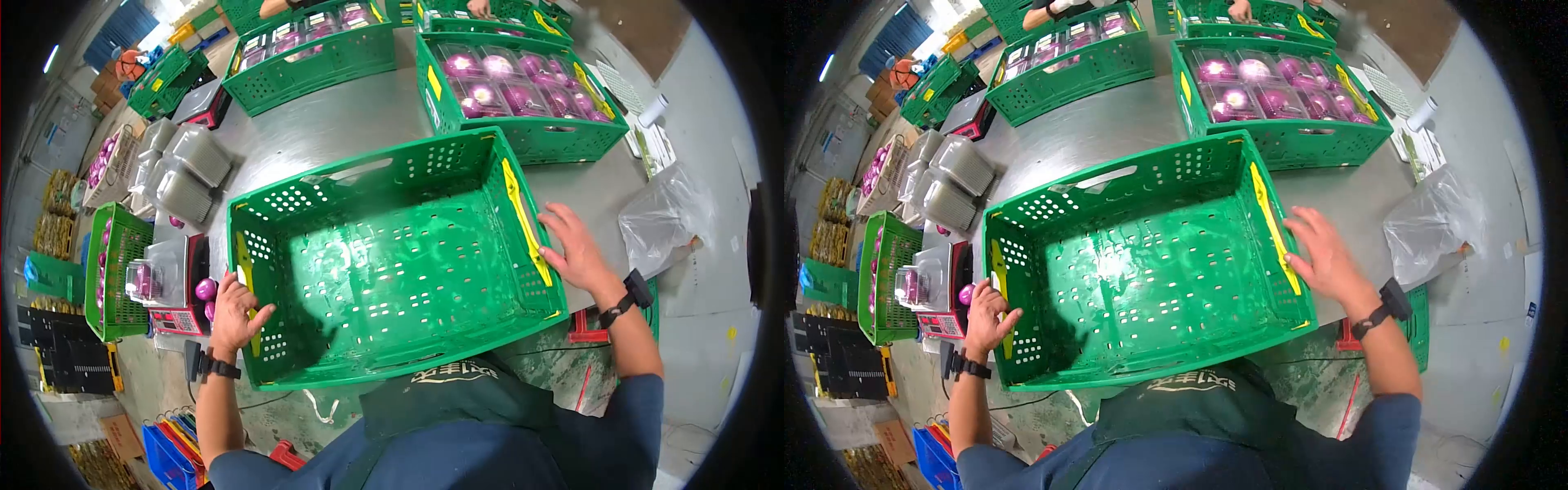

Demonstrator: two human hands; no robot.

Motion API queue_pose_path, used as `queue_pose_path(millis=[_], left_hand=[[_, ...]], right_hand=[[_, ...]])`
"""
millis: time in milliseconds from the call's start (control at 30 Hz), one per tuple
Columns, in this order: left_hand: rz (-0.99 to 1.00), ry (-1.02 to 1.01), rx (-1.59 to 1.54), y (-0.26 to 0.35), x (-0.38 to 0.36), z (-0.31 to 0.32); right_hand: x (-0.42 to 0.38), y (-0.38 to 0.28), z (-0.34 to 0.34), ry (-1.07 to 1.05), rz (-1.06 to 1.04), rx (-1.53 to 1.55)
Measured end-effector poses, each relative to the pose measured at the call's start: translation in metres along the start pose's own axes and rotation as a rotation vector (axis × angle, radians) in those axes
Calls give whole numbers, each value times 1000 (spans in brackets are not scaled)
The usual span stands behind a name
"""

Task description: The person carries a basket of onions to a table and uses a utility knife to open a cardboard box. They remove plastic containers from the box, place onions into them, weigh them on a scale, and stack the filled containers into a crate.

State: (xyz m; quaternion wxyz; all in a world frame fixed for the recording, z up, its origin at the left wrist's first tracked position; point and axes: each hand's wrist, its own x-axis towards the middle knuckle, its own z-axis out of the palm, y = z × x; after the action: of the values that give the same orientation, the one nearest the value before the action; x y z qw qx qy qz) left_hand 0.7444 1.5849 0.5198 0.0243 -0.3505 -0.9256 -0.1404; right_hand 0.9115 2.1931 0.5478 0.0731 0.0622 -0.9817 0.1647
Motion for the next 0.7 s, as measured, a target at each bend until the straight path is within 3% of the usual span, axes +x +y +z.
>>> queue_pose_path(millis=[67, 167, 267, 367, 500, 700], left_hand=[[-51, 15, 7, 6, -17, 1], [-118, 30, 6, 19, -40, 1], [-207, 68, 7, 41, -68, 3], [-303, 111, 24, 67, -100, 6], [-444, 117, 55, 99, -141, 7], [-715, 307, -47, 134, -203, 22]], right_hand=[[-18, -3, 8, 102, 134, 155], [-56, -32, 12, 23, 377, 495], [-70, -47, 47, 108, 135, 226], [-65, -39, 63, 220, 152, 318], [-44, -31, 69, 195, 6, 358], [80, -18, 107, 272, -267, 302]])
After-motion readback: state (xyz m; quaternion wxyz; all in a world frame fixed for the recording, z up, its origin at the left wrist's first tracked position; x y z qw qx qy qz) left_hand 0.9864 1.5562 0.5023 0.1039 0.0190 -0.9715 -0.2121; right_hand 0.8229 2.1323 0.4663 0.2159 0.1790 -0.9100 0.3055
